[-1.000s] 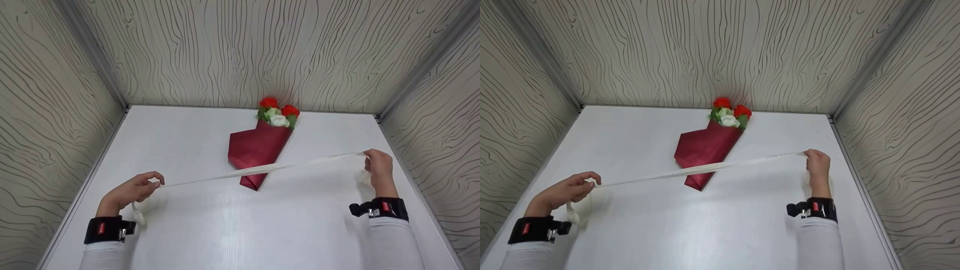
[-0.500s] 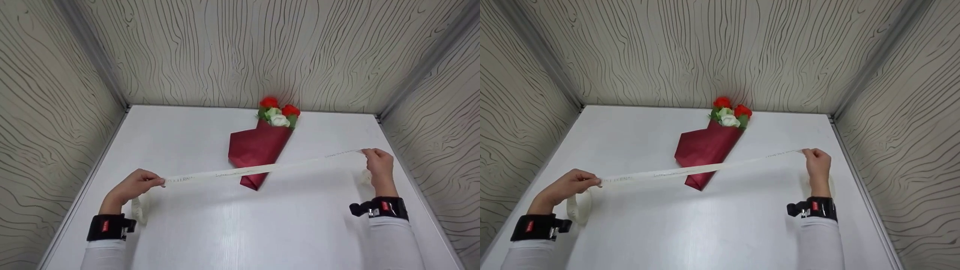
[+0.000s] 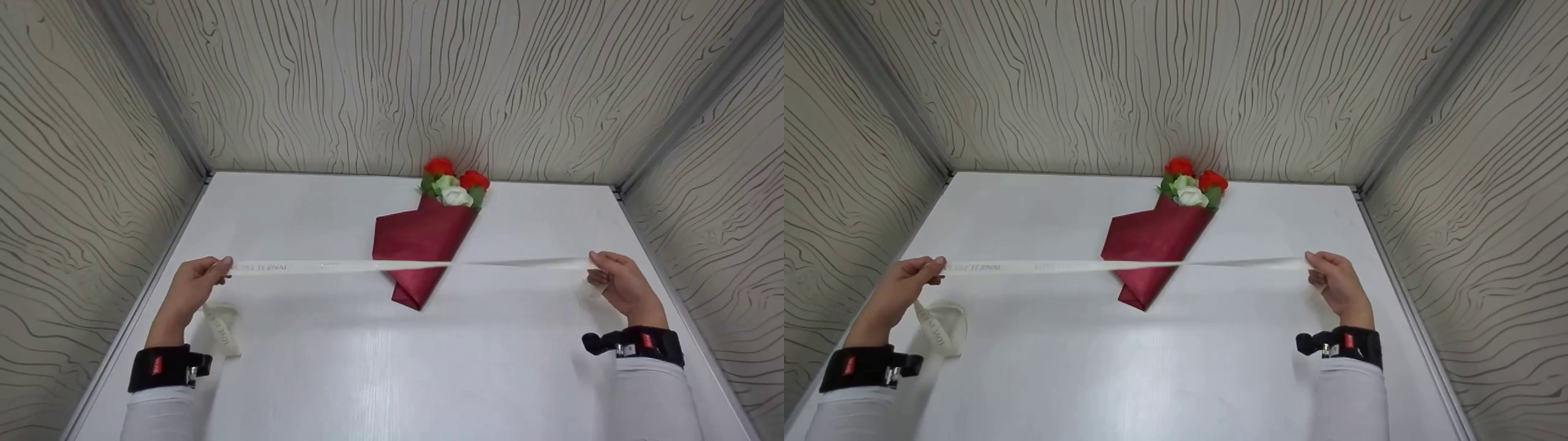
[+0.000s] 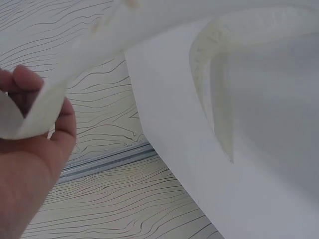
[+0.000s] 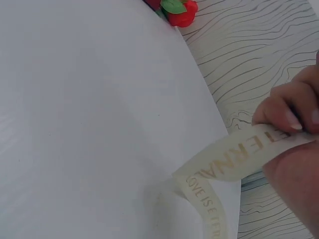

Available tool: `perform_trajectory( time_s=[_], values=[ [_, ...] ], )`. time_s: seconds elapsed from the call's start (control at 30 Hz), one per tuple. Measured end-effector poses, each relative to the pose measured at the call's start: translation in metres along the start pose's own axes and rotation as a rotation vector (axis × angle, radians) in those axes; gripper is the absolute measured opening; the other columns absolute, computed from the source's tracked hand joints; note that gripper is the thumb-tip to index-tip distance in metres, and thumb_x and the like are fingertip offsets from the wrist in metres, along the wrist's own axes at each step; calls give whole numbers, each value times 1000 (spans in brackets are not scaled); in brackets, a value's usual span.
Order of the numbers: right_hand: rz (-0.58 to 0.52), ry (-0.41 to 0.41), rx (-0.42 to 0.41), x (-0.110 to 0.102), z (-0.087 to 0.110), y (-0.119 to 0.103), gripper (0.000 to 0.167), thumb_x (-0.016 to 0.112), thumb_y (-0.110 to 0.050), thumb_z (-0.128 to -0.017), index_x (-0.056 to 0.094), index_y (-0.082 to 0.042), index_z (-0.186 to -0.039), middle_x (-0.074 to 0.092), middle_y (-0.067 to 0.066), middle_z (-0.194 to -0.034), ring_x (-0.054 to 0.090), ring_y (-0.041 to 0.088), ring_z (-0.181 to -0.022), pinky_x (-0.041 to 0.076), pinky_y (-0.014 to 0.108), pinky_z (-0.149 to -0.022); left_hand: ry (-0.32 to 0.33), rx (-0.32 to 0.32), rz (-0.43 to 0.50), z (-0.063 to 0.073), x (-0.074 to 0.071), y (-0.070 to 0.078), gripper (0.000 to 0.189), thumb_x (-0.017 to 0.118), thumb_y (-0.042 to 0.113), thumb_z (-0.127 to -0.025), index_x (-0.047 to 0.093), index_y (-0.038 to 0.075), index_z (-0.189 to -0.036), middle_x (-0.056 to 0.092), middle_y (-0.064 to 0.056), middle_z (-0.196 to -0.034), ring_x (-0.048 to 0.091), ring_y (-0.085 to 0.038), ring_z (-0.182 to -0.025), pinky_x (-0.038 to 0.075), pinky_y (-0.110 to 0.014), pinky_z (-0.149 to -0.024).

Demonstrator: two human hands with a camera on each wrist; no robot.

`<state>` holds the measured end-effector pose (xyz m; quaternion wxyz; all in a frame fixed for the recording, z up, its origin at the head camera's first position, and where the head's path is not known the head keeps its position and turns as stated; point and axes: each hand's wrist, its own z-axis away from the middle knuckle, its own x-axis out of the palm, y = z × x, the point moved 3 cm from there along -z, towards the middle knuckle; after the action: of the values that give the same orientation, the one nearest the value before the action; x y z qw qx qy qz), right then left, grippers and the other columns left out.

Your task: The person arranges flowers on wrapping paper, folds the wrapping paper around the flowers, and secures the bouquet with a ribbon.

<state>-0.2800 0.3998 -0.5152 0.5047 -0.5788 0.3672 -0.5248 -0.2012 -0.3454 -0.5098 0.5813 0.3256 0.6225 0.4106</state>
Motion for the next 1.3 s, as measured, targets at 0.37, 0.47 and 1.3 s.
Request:
perform_trajectory(
  time_s=[0.37, 0.47, 1.3],
  values=[
    [641, 278, -126, -1, -6, -1, 8, 66, 8, -87, 59, 10, -87, 55, -5, -78, 49, 10, -74, 45, 20, -62, 168, -45, -13, -6, -1, -6, 51, 56, 45, -98, 65, -4, -98, 52, -2, -71, 42, -15, -61, 35, -29, -54],
    [736, 393, -178, 3, -9, 1, 6, 62, 15, -85, 58, 12, -82, 56, -7, -76, 53, 6, -74, 44, 18, -59, 176, -67, -38, -6, 0, -7, 53, 54, 48, -98, 66, -4, -103, 52, -3, -73, 44, -17, -66, 36, -30, -57],
    [1089, 502, -286, -11, 4, 40, 25, 54, 24, -71, 51, 0, -69, 54, 11, -86, 52, 18, -80, 38, 17, -64, -148, -98, -194, 5, 5, -39, 31, 52, 22, -103, 64, -6, -110, 60, -13, -86, 54, -22, -79, 43, -33, -67]
  ],
)
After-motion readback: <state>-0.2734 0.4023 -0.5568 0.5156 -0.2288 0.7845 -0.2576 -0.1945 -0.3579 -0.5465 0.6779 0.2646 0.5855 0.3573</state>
